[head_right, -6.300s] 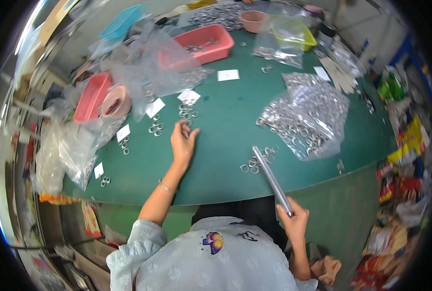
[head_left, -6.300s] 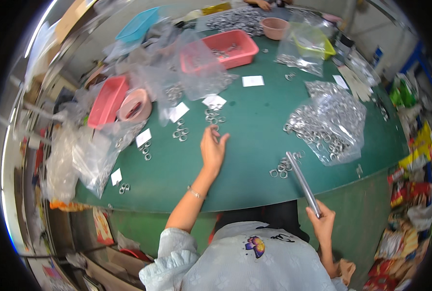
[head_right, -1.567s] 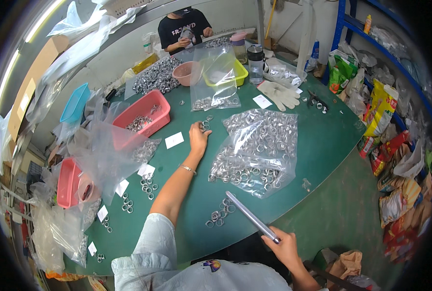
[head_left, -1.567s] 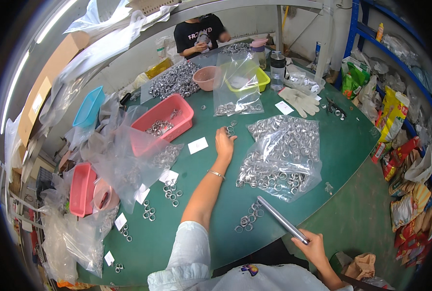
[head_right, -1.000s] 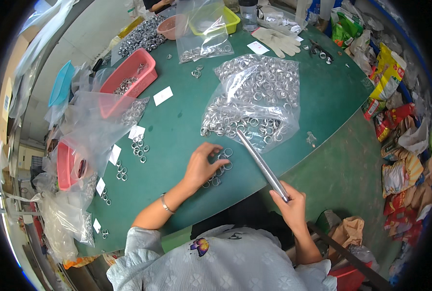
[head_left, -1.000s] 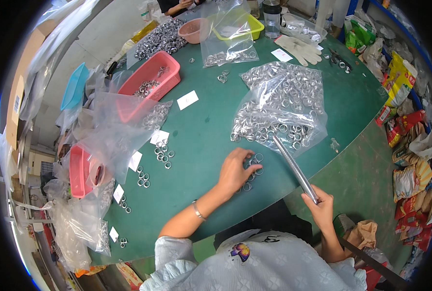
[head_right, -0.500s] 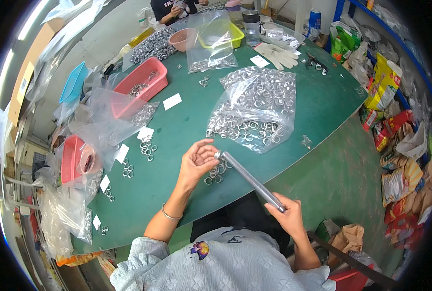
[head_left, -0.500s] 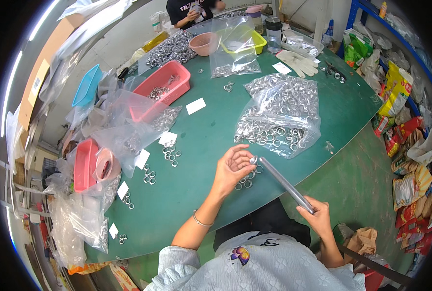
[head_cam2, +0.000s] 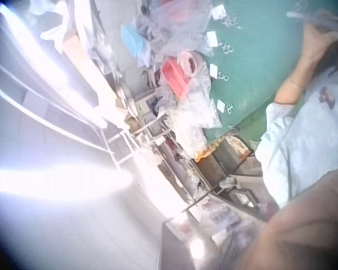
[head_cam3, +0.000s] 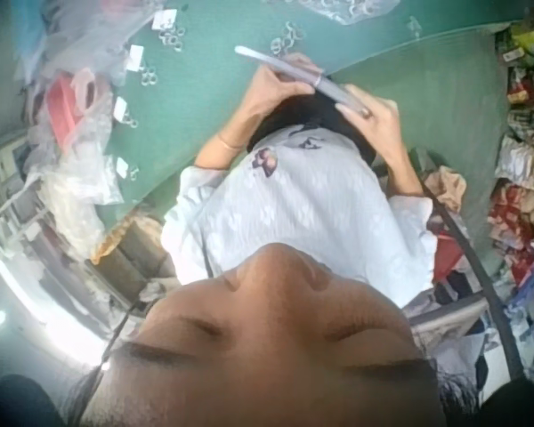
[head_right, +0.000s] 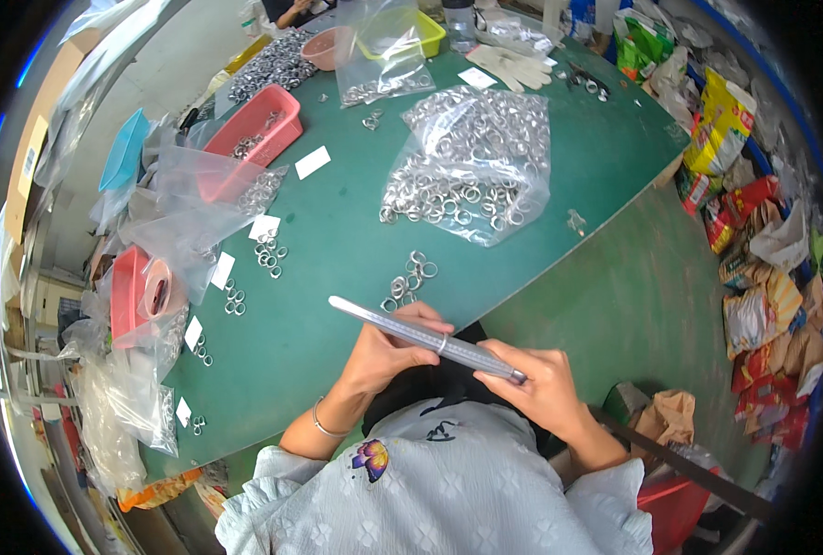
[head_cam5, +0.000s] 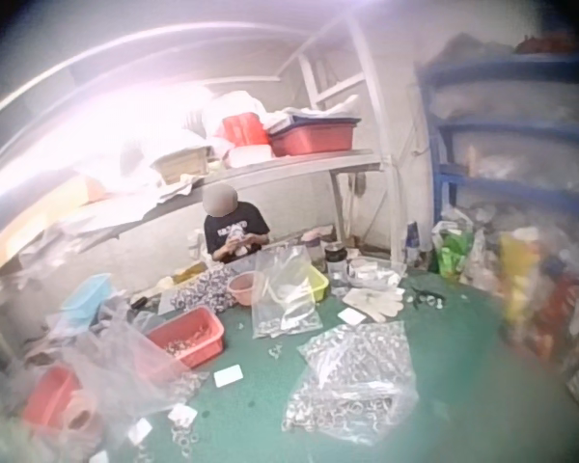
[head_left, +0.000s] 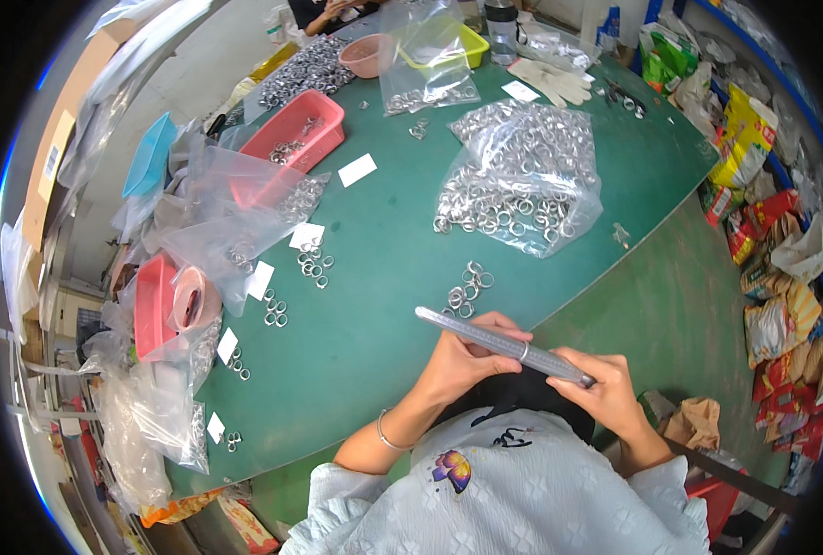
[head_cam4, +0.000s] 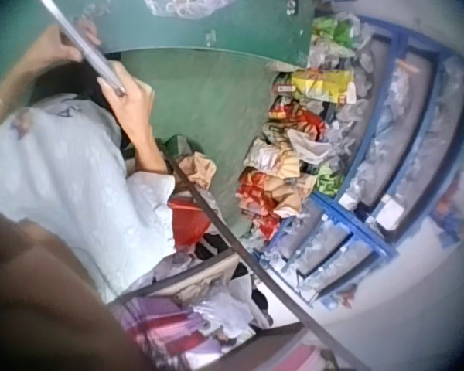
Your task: The person files small metal rings on a green workbench using a metal file. They pick up individual rings, file them, and place them back on the table. The camera shakes significantly throughout the task.
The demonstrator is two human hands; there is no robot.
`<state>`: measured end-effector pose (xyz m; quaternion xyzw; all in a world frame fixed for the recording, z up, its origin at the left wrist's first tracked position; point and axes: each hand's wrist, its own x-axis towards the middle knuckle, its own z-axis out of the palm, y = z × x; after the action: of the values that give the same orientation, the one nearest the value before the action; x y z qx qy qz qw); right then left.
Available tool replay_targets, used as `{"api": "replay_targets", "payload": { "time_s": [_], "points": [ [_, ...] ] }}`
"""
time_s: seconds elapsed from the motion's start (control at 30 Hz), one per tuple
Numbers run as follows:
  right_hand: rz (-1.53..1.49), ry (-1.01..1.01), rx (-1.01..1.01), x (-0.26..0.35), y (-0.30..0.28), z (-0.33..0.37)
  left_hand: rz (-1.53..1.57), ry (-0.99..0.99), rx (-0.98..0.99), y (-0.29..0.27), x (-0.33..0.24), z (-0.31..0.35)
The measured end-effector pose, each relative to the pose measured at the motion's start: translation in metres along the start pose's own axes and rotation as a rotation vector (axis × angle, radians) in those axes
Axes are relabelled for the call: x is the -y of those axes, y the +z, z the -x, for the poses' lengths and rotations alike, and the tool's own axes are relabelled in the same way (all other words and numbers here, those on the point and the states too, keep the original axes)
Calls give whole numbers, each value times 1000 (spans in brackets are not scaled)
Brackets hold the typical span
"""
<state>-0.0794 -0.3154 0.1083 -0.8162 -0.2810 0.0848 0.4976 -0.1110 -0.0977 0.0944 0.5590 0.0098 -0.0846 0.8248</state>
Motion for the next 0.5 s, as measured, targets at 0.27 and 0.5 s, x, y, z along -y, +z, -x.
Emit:
{"api": "replay_targets", "payload": {
  "time_s": [0.27, 0.5],
  "points": [
    [151, -116, -32, 9, -3, 3, 2, 101, -37, 13, -7, 10],
    [211, -173, -9, 12, -4, 5, -64, 135, 27, 7, -5, 11]
  ]
}}
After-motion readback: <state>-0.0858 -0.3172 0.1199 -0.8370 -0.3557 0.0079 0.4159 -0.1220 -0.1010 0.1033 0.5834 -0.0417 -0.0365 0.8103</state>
